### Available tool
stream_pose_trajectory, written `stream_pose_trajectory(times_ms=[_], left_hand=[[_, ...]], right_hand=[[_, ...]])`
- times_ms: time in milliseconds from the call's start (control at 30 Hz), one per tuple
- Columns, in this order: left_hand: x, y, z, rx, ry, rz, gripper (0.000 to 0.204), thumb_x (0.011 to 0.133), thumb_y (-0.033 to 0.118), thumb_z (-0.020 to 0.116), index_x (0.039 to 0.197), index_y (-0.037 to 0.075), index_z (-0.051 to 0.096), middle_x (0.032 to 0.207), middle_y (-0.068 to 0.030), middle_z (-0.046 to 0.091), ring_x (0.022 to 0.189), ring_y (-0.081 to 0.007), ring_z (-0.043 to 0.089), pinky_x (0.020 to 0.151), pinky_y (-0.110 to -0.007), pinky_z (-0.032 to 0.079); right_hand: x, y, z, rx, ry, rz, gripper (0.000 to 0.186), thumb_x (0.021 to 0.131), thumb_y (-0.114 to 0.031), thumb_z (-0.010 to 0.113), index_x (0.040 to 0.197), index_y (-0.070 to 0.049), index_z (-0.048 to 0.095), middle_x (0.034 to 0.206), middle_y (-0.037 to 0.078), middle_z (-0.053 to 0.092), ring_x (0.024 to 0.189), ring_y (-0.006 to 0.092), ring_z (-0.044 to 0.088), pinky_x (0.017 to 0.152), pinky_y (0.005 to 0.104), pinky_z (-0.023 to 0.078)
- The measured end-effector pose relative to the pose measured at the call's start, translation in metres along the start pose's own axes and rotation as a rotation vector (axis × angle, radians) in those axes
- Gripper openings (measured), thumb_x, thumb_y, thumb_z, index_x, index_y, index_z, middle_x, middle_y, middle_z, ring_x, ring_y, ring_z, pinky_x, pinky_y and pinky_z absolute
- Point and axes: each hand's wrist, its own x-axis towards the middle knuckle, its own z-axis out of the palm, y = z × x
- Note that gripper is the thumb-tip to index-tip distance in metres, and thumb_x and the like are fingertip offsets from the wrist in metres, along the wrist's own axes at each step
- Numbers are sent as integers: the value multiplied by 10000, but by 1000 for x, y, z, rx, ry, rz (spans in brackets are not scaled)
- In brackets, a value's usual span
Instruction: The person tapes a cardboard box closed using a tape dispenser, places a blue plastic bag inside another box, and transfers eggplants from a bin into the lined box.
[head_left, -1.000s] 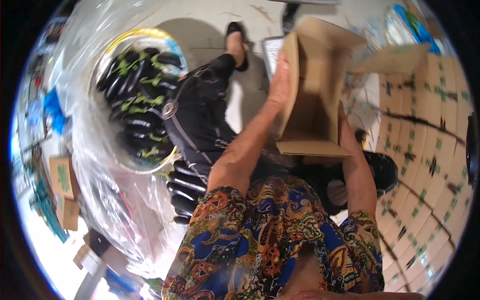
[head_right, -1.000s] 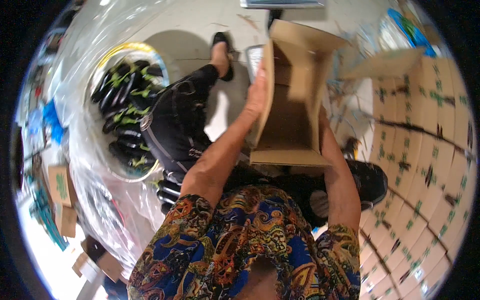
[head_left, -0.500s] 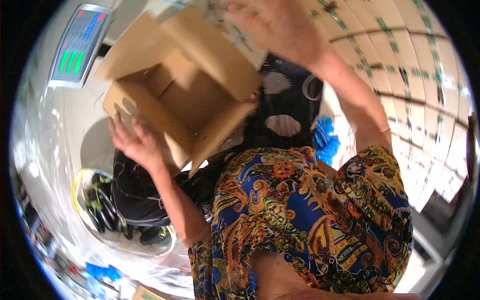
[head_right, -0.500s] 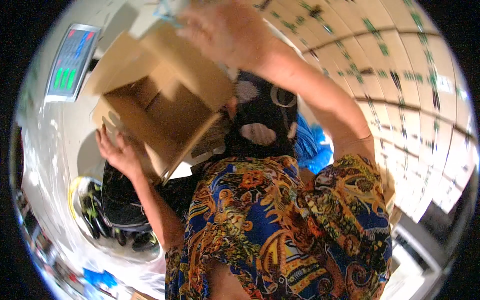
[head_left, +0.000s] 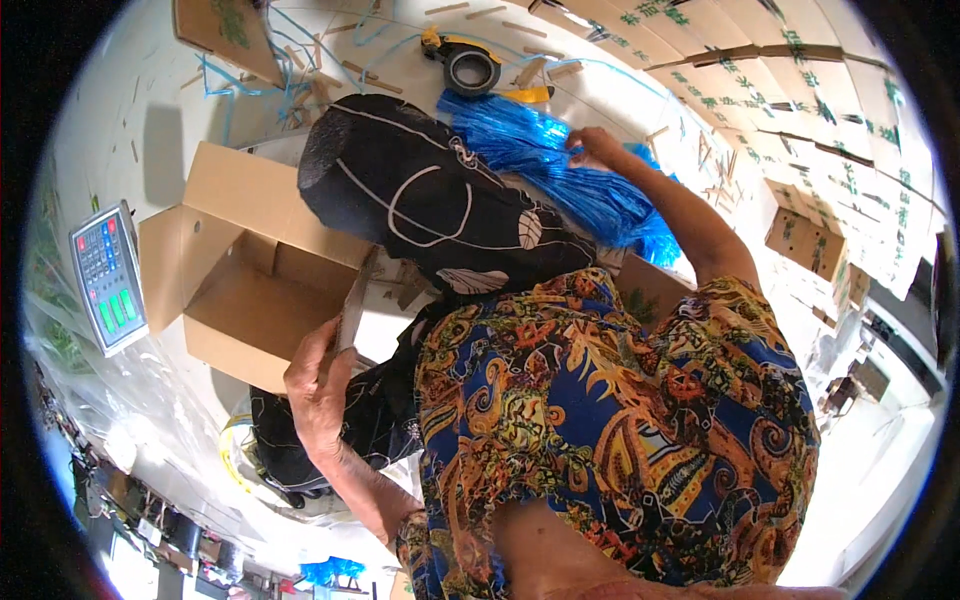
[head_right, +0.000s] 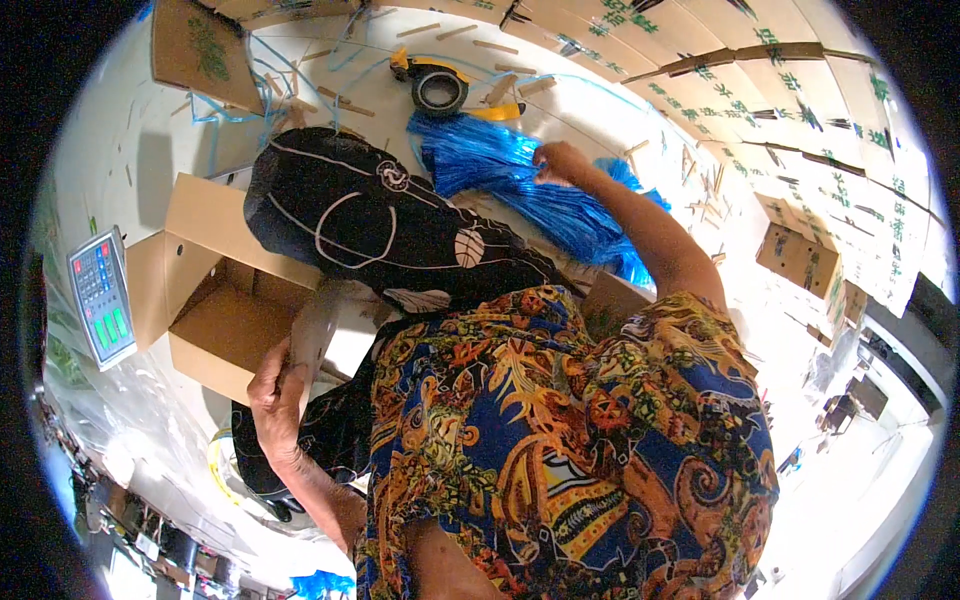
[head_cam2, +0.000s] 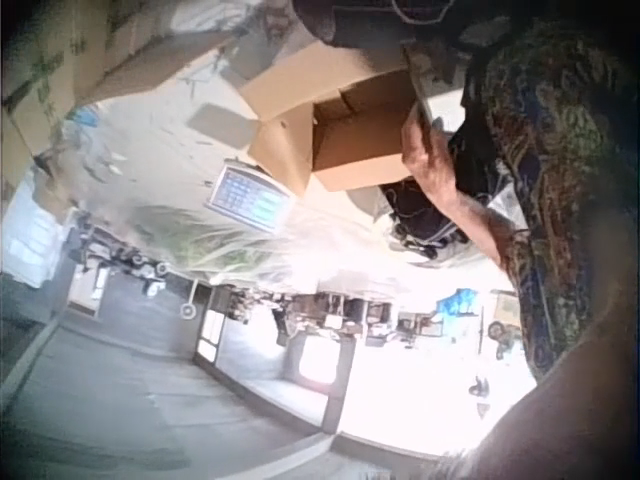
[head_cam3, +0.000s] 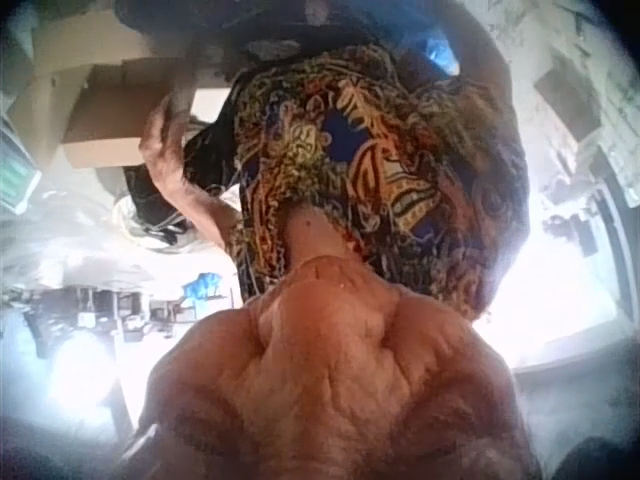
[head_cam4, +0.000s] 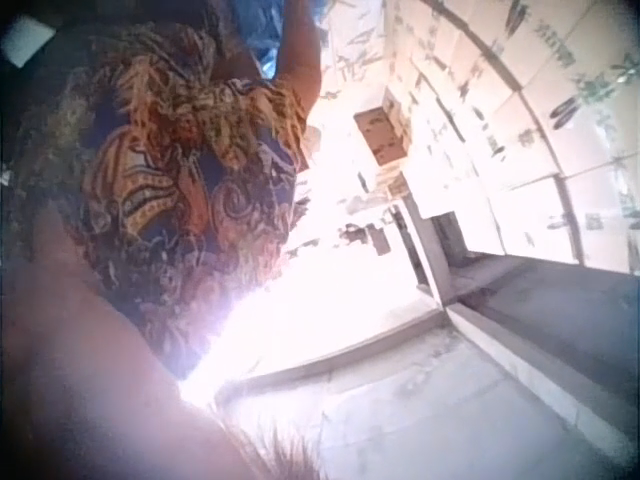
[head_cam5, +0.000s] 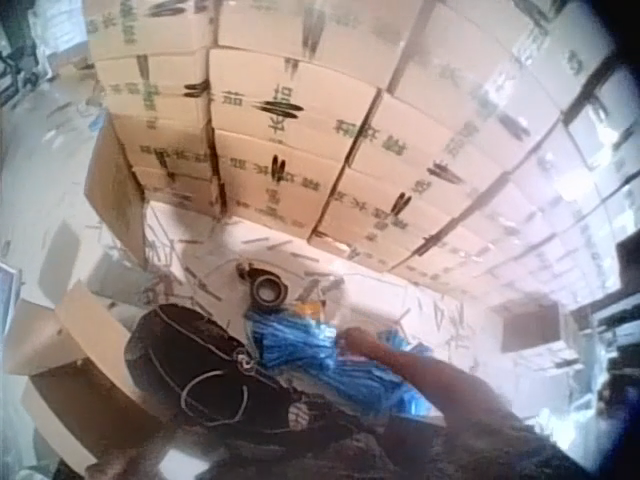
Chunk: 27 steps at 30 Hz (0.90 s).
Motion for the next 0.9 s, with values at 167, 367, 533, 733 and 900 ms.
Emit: stream_pose_trajectory(times_ms=[167,367,533,733,900], left_hand=[[10,17,-6,251,-47,44,313,791,-78,642,1097,-14,649,997,-69,671,921,-143,604,837,-278,480],[12,37,-7,151,-10,-32,335,827,40,697,1154,4,633,1041,-52,651,955,-142,580,862,-284,459],[17,15,-20,49,-51,-63,381,845,110,719,1197,6,616,1048,-36,640,958,-138,564,875,-285,449],[12,14,-28,-17,-49,-57,412,845,151,738,1212,8,615,1074,-26,633,956,-131,551,870,-273,443],[9,16,-30,-101,-64,-28,510,855,242,741,1271,3,567,1107,-54,628,963,-138,556,873,-274,444]], right_hand=[[-12,-29,57,42,140,168,383,753,-221,739,1099,-111,618,1020,183,642,1020,397,609,806,492,514],[-18,-29,54,-7,-76,487,293,776,-316,703,978,-111,652,961,156,670,939,387,632,745,492,514],[-34,-15,2,349,-256,254,488,816,-545,646,884,-63,685,901,177,668,909,399,618,800,478,487],[-7,-15,-16,93,-50,44,341,877,-376,625,882,-37,664,850,137,658,849,297,608,785,426,477],[0,-49,-64,826,144,354,319,926,-289,582,1020,11,634,953,132,654,852,223,615,801,359,501]])
